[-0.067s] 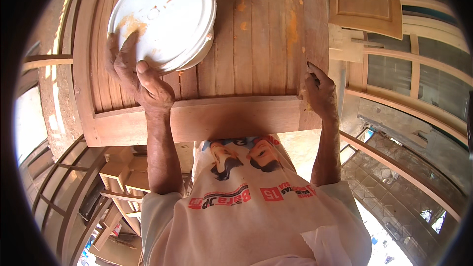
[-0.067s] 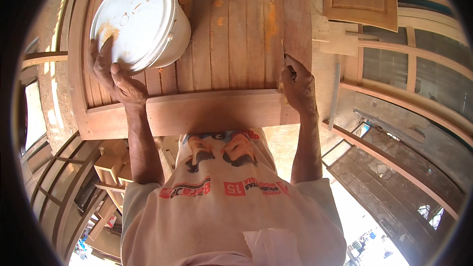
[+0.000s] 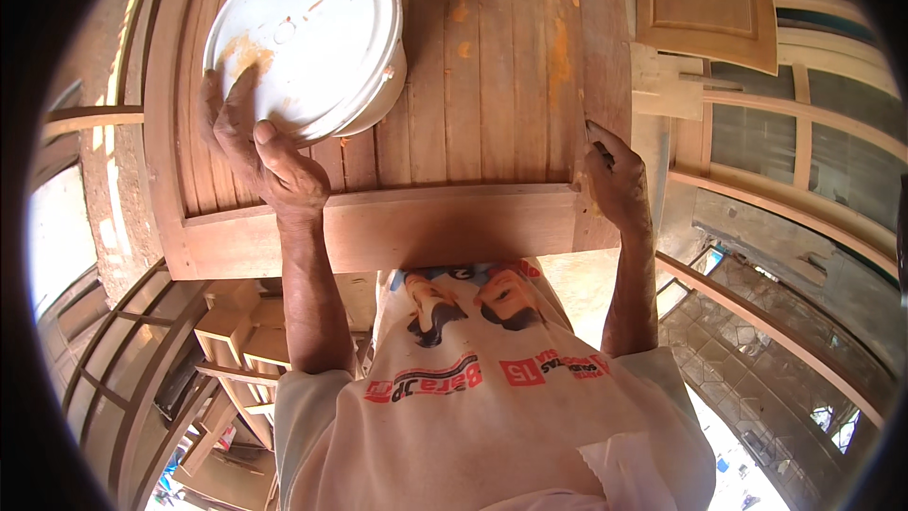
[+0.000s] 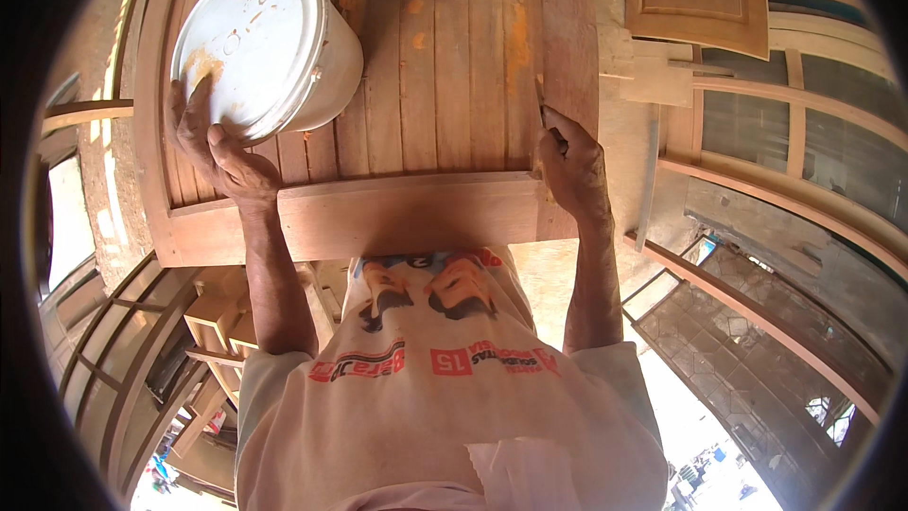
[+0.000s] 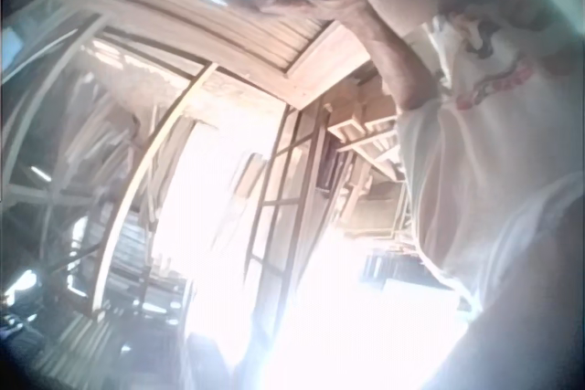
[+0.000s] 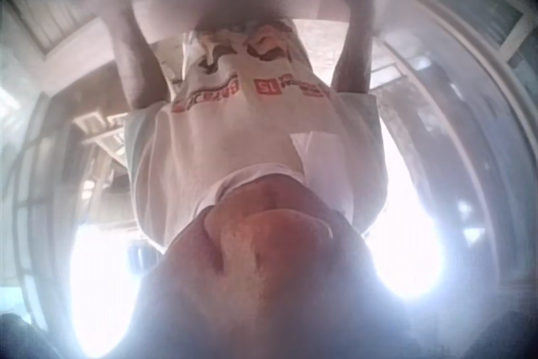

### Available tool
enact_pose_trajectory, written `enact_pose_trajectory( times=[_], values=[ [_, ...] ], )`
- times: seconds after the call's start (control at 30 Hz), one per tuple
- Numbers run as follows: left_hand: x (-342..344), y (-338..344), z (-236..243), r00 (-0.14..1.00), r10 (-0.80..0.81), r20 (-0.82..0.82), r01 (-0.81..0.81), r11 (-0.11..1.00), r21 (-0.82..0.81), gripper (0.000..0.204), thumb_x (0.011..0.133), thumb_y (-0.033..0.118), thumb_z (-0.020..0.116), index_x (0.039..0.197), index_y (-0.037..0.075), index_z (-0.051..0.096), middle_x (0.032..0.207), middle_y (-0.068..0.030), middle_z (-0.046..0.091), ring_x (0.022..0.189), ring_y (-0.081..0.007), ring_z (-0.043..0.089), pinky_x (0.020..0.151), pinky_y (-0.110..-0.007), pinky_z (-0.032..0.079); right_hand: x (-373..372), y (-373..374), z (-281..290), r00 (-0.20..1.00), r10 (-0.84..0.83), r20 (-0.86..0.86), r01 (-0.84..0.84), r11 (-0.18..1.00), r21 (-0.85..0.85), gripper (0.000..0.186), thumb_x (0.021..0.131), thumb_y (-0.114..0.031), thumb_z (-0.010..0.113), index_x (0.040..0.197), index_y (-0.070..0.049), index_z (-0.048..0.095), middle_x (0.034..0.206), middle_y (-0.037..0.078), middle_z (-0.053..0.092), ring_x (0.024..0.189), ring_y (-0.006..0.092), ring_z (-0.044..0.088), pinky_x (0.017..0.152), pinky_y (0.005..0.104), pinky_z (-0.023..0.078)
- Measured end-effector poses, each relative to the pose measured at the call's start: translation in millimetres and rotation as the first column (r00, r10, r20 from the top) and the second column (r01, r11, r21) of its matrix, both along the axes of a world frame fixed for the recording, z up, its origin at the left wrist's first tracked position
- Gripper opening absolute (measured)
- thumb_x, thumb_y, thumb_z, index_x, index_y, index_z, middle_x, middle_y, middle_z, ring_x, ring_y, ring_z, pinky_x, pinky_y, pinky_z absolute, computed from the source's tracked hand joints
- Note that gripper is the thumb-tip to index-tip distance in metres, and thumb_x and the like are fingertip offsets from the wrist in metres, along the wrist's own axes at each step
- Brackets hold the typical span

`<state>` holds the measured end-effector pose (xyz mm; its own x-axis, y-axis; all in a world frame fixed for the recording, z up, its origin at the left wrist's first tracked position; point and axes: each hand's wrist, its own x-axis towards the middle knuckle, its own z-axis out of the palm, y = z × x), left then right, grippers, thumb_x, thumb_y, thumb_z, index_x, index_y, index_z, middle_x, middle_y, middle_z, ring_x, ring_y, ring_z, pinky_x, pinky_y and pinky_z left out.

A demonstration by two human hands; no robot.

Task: The person refinishes a wooden door by applying a wood filler or stain from a bucket using a putty knife.

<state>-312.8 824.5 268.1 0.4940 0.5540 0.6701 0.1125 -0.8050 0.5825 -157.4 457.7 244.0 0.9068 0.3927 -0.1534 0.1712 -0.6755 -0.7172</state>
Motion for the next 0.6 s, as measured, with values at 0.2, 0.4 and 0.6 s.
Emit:
enact_pose_trajectory(
  times=[0.2, 0.4, 0.6],
  values=[
    [0, -2, -4, 0.997, 0.075, -0.019, -0.074, 0.995, 0.061, 0.063, 0.115, 0.046, 0.023, 0.144, 0.002, 0.059, 0.161, -0.0226, 0.038, 0.151, -0.0362, 0.038, 0.12, -0.054, 0.042, -1, -2, 2, 0.964, 0.263, -0.043, -0.262, 0.965, 0.013, 0.04, 0.1, -0.009, 0.062, 0.139, 0.002, 0.064, 0.11, 0.024, 0.072, 0.093, 0.0318, 0.073, 0.084, 0.0412, 0.058],
    [0, -10, -4, 0.992, 0.126, -0.018, -0.126, 0.992, 0.028, 0.064, 0.115, 0.049, 0.027, 0.145, 0.003, 0.059, 0.163, -0.0219, 0.038, 0.152, -0.035, 0.037, 0.121, -0.055, 0.041, 12, -17, 5, 0.95, 0.301, -0.081, -0.297, 0.953, 0.06, 0.04, 0.102, -0.012, 0.061, 0.139, 0.006, 0.062, 0.111, 0.024, 0.072, 0.096, 0.0365, 0.073, 0.089, 0.045, 0.056],
    [-2, -23, 12, 0.978, 0.158, -0.135, -0.167, 0.984, -0.058, 0.078, 0.1, 0.064, 0.061, 0.15, 0.005, 0.053, 0.164, -0.0217, 0.035, 0.155, -0.0377, 0.032, 0.122, -0.059, 0.038, 43, -52, -10, 0.982, 0.18, -0.064, -0.166, 0.969, 0.183, 0.037, 0.103, -0.011, 0.063, 0.136, 0.006, 0.063, 0.099, 0.02, 0.07, 0.081, 0.0259, 0.068, 0.079, 0.0382, 0.056]
  ],
)
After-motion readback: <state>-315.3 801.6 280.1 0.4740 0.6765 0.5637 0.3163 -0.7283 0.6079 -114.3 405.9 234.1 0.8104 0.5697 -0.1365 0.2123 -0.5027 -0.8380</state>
